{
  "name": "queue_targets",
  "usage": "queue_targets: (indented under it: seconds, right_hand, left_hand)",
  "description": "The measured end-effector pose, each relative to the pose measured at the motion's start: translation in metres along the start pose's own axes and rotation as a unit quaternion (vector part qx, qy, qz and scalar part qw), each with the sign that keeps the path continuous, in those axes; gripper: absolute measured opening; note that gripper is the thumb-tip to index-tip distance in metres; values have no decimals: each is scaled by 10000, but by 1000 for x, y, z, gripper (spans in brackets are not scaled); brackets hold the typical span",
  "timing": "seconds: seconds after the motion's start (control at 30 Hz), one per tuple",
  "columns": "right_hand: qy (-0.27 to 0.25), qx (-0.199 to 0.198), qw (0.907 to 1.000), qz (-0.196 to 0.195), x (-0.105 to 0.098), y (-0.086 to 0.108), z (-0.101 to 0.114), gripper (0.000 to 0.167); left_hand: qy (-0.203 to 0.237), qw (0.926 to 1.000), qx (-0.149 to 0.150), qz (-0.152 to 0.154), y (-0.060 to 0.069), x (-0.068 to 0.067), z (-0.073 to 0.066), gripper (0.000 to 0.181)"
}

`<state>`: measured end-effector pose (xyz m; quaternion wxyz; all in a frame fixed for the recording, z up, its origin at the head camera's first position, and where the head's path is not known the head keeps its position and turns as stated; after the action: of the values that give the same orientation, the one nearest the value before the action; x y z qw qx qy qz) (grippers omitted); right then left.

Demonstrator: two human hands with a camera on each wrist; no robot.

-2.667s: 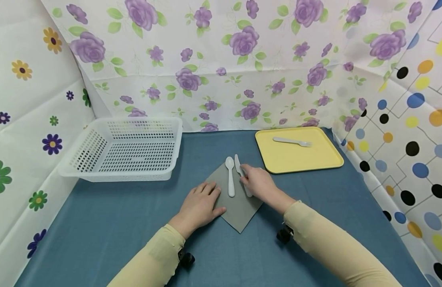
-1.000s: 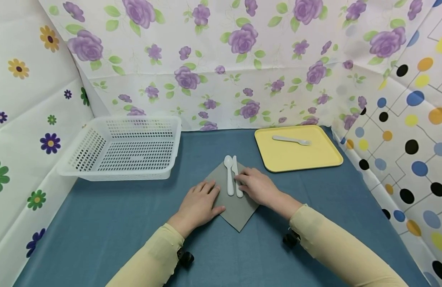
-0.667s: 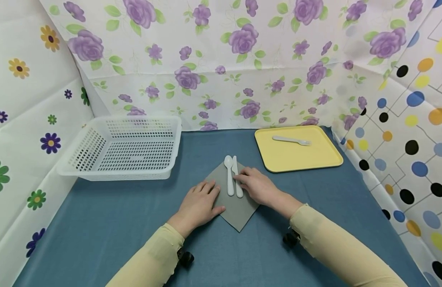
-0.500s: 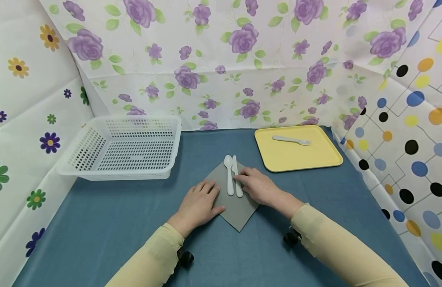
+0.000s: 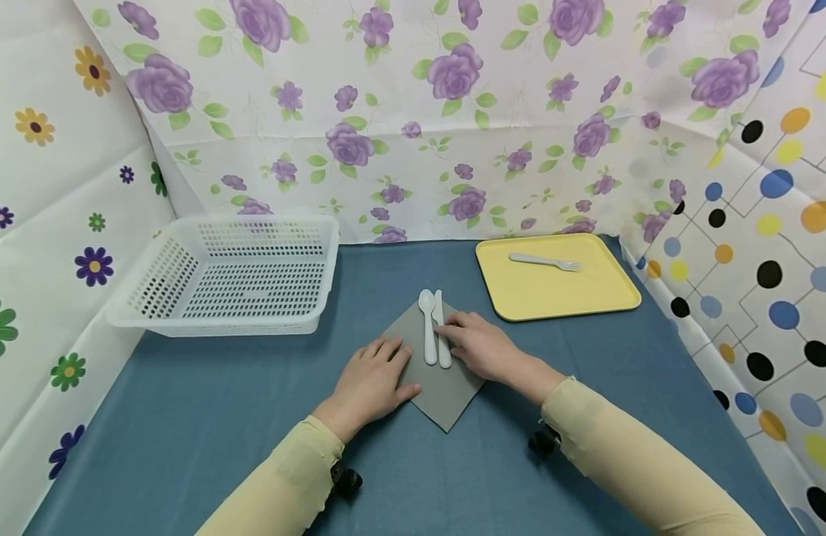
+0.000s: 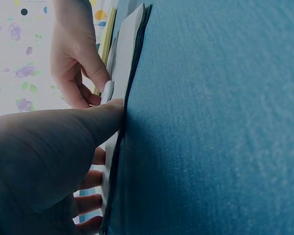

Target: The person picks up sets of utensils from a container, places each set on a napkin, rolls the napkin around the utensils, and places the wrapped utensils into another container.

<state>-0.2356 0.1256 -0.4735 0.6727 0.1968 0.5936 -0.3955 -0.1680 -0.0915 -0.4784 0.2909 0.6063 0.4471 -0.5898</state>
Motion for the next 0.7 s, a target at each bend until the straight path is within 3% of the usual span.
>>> queue_targets:
  seconds: [0.7]
  right_hand:
    - [8, -76, 9999, -83, 0, 0, 1, 46]
  left_hand:
    - [-4, 10000, -8, -9, 0, 1, 1, 68]
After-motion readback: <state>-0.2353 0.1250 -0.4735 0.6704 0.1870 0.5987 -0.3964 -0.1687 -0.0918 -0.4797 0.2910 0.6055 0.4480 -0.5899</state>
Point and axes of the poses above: each hand's wrist, its own y-axis away from the middle knuckle, its own x-axis out of the palm, z = x × y, the point moved 3 cm from there along -y, towards the middle knuckle, and after that the axes turned 8 degrees about -z, right-handed, at the moved point
